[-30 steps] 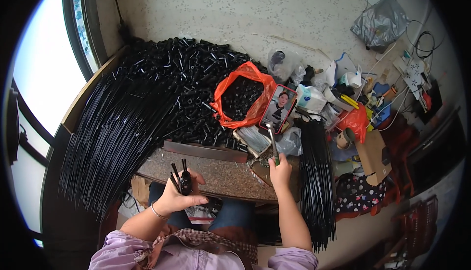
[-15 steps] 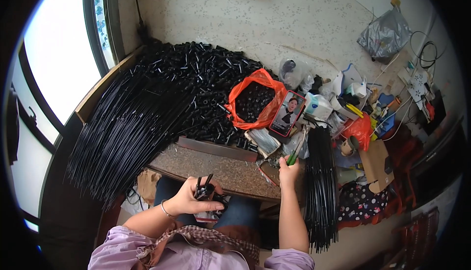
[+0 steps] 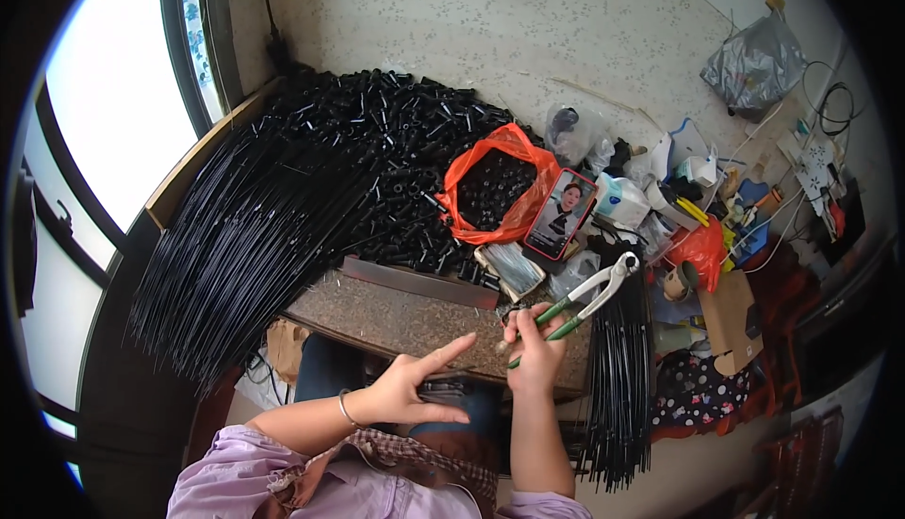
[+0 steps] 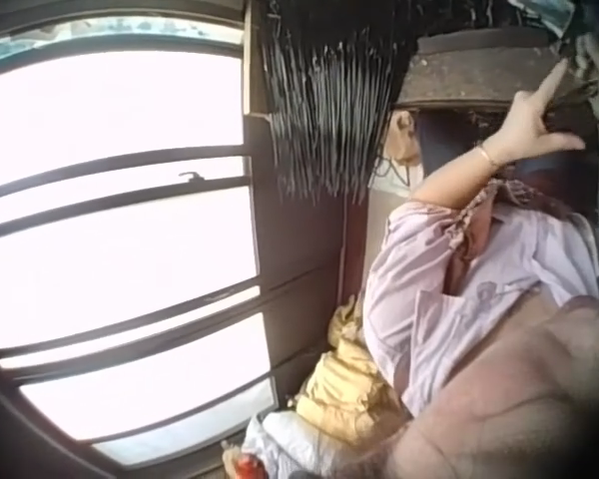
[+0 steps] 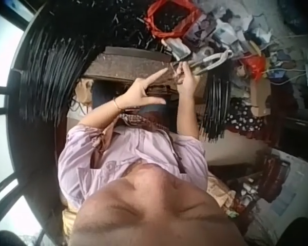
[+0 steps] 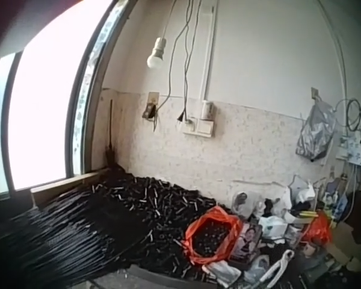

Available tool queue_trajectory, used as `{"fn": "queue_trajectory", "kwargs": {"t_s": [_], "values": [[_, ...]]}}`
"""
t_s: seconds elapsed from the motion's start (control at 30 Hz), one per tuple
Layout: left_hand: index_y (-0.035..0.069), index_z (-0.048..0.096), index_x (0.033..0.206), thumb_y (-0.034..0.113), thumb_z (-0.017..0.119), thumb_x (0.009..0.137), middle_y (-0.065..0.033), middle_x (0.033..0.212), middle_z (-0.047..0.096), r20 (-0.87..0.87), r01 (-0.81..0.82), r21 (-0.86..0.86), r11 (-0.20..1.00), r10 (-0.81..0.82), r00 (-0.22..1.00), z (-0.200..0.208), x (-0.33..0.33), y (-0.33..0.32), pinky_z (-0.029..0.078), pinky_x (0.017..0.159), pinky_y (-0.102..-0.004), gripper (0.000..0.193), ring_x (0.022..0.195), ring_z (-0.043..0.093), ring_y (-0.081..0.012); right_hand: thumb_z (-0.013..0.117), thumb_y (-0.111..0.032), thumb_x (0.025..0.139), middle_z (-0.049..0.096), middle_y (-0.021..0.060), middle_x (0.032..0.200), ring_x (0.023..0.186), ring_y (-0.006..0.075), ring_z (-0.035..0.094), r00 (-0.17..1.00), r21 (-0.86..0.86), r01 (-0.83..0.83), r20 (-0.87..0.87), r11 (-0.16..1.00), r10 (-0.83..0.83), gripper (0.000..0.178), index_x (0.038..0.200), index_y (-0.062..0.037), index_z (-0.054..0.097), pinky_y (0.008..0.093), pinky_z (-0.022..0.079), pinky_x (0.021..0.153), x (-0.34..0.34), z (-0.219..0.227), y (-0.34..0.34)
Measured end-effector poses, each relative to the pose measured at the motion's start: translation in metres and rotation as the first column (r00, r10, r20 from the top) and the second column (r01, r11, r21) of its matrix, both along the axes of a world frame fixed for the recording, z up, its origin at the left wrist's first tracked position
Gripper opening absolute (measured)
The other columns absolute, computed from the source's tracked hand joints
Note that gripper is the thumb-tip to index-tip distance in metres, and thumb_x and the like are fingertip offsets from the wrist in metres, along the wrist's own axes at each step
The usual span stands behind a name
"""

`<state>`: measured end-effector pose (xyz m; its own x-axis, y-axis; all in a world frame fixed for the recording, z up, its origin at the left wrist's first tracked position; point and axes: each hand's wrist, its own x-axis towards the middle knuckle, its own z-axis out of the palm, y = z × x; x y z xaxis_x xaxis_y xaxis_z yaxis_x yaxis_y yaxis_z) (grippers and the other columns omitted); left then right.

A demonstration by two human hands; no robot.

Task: Assembling plastic components onto metal ribs for umbrellas using pliers.

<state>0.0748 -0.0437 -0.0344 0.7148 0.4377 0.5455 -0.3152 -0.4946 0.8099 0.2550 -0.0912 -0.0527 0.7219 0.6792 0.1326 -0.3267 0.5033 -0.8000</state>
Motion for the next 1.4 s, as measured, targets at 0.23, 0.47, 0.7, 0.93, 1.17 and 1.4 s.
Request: {"fn": "queue_trajectory", "kwargs": {"t_s": [0.23,0.47,0.7,0.93,1.17,1.4], "values": [[0.005,0.021,0.139,0.040,0.075,0.066,-0.0188,0.097,0.062,-0.137,0.017,0.126,0.992,0.000,0.991,0.003,0.002,-0.010,0.051,0.063,-0.0354,0.097,0.071,0.063,-0.0336,0.058,0.001,0.082,0.059,0.0121,0.080,0.064,0.0109,0.054,0.891,0.006,0.266,0.381,0.964,-0.248,0.017,0.092,-0.0016,0.044,0.0224,0.047,0.059,-0.067,0.022,-0.021],[0.005,0.048,0.126,0.027,0.080,0.062,-0.0145,0.092,0.065,0.040,0.166,0.031,0.986,-0.167,0.985,0.013,-0.015,-0.016,0.045,0.055,-0.0243,0.075,0.058,0.060,-0.0172,0.070,-0.007,0.075,0.060,0.0058,0.074,0.064,0.0163,0.049,0.930,0.339,-0.355,0.035,0.871,0.366,0.029,0.091,-0.0099,0.046,0.0238,0.040,0.052,-0.052,0.019,-0.034],[-0.001,0.052,0.117,0.022,0.077,0.069,0.0019,0.079,0.058,0.014,0.178,-0.365,0.914,-0.186,0.982,0.025,0.013,-0.002,0.044,0.070,-0.0211,0.059,0.075,0.048,-0.0015,0.061,-0.001,0.080,0.057,0.0070,0.077,0.063,0.0145,0.054,0.999,-0.064,0.052,0.009,0.997,-0.052,0.019,0.089,-0.0074,0.046,0.0233,0.044,0.055,-0.046,0.028,-0.031],[0.005,0.049,0.123,0.023,0.073,0.074,0.0058,0.066,0.051,-0.165,0.120,-0.659,0.742,-0.298,0.940,0.011,0.108,0.058,0.034,0.044,-0.0179,0.057,0.051,0.044,-0.0023,0.066,-0.003,0.073,0.051,0.0027,0.062,0.054,0.0113,0.051,0.895,-0.412,0.416,0.345,0.811,-0.284,0.017,0.079,-0.0036,0.049,0.0241,0.040,0.052,0.082,-0.041,0.004],[0.001,0.053,0.117,0.005,0.074,0.070,0.0105,0.058,0.044,-0.025,0.137,-0.439,0.888,-0.165,0.986,0.027,0.055,0.043,0.030,0.051,-0.0156,0.052,0.054,0.037,0.0013,0.068,-0.004,0.066,0.060,0.0119,0.076,0.075,0.0288,0.059,0.437,-0.370,0.570,0.893,0.734,0.110,0.023,0.083,-0.0012,0.053,0.0331,0.047,0.068,0.099,-0.090,0.001],[0.002,0.057,0.110,0.012,0.078,0.067,0.0073,0.073,0.051,-0.148,0.018,-0.447,0.895,-0.094,0.985,0.020,0.021,0.048,0.035,0.060,-0.0175,0.048,0.066,0.042,-0.0022,0.057,-0.004,0.073,0.055,0.0101,0.075,0.082,0.0277,0.052,-0.122,-0.194,0.596,0.938,0.780,0.326,0.010,0.081,-0.0040,0.050,0.0358,0.047,0.070,0.097,-0.095,0.009]]}}
